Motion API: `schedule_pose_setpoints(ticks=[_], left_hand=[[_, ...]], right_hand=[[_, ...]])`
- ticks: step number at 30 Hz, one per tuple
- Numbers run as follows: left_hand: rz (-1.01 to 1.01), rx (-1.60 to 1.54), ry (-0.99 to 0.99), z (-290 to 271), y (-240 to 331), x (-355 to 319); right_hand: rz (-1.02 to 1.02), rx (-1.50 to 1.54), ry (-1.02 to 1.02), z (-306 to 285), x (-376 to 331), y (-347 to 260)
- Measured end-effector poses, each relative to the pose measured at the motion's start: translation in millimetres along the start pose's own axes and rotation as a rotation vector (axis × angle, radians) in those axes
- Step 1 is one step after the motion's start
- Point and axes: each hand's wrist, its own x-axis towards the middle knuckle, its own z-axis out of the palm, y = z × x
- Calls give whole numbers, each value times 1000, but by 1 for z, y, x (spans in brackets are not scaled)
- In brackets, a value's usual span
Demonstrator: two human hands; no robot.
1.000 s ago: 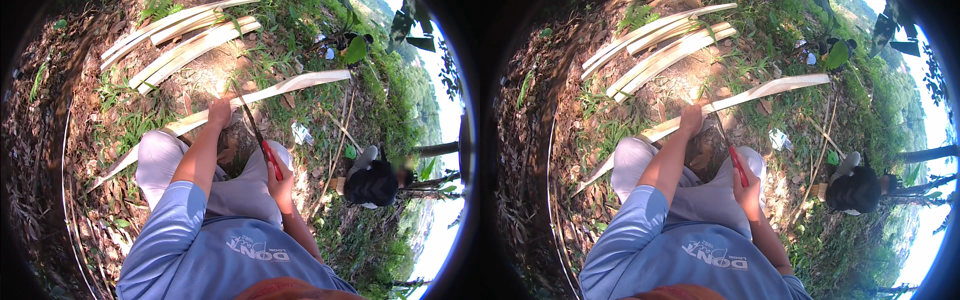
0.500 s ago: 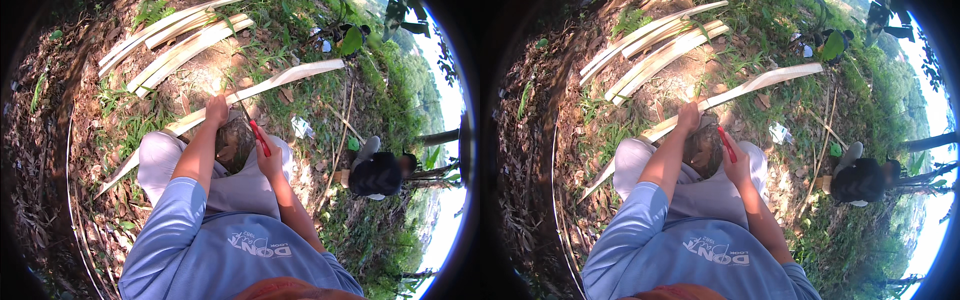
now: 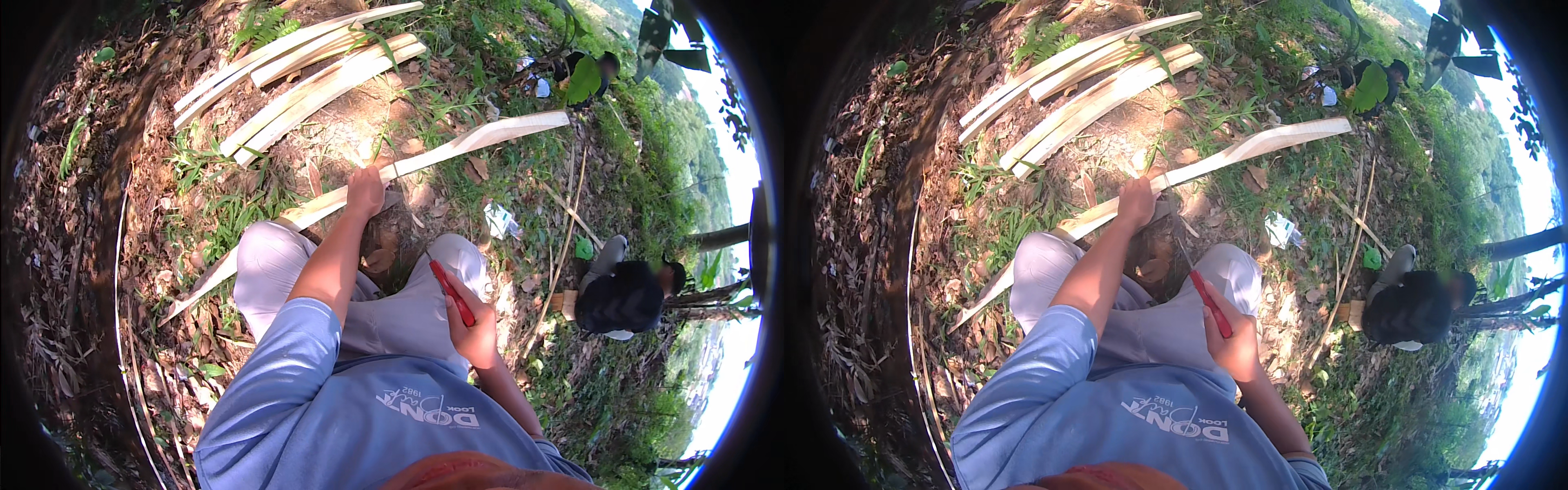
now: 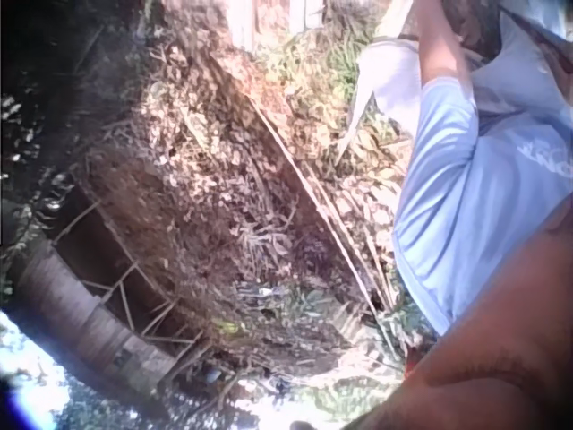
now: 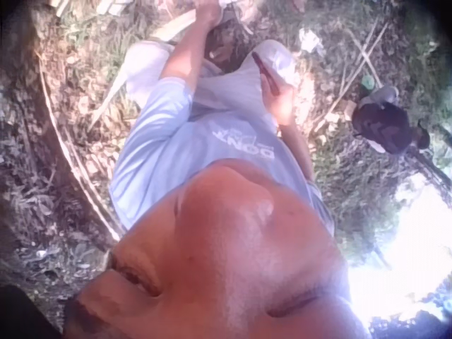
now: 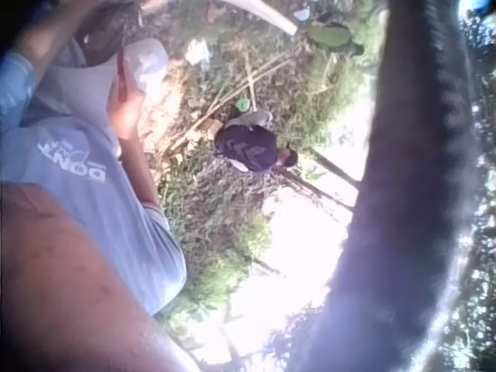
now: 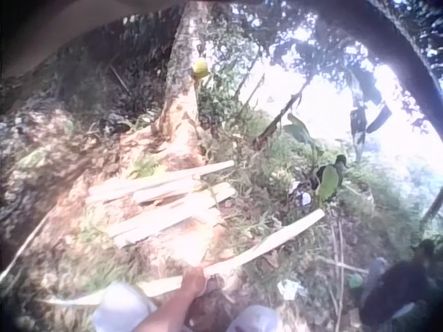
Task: The person sits on the ground in a forest and uses a red-handled machete to shave thin strips from a long piece of light-colored wood. The person repeatedly slices along the length of the wood to create thin shavings, which fall to the ground. A black dog is visible in the background.
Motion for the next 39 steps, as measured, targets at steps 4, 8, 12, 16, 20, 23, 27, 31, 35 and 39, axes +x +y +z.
schedule_pose_setpoints(ticks=[4,8,12,16,20,23,27,31,35,39], left_hand=[[30,14,20,-3,1,-3],[-3,-2,-37,-8,-1,-3],[27,1,6,-2,-11,-5],[53,31,-71,3,0,2],[35,44,-83,-2,-10,11],[6,62,-119,-1,-3,4],[5,64,-112,-7,-2,4],[55,76,-65,0,-4,2],[78,95,-44,5,-11,4],[69,98,-71,3,-9,7]], right_hand=[[-130,-17,145,17,-10,18],[-145,-8,171,19,-9,19],[-46,37,113,14,12,18],[-119,6,124,50,66,55],[-104,81,155,74,91,72],[-47,136,178,59,81,70],[68,76,161,27,28,47],[-6,85,172,8,-10,31],[46,101,110,11,14,22],[-44,75,171,51,77,53]])
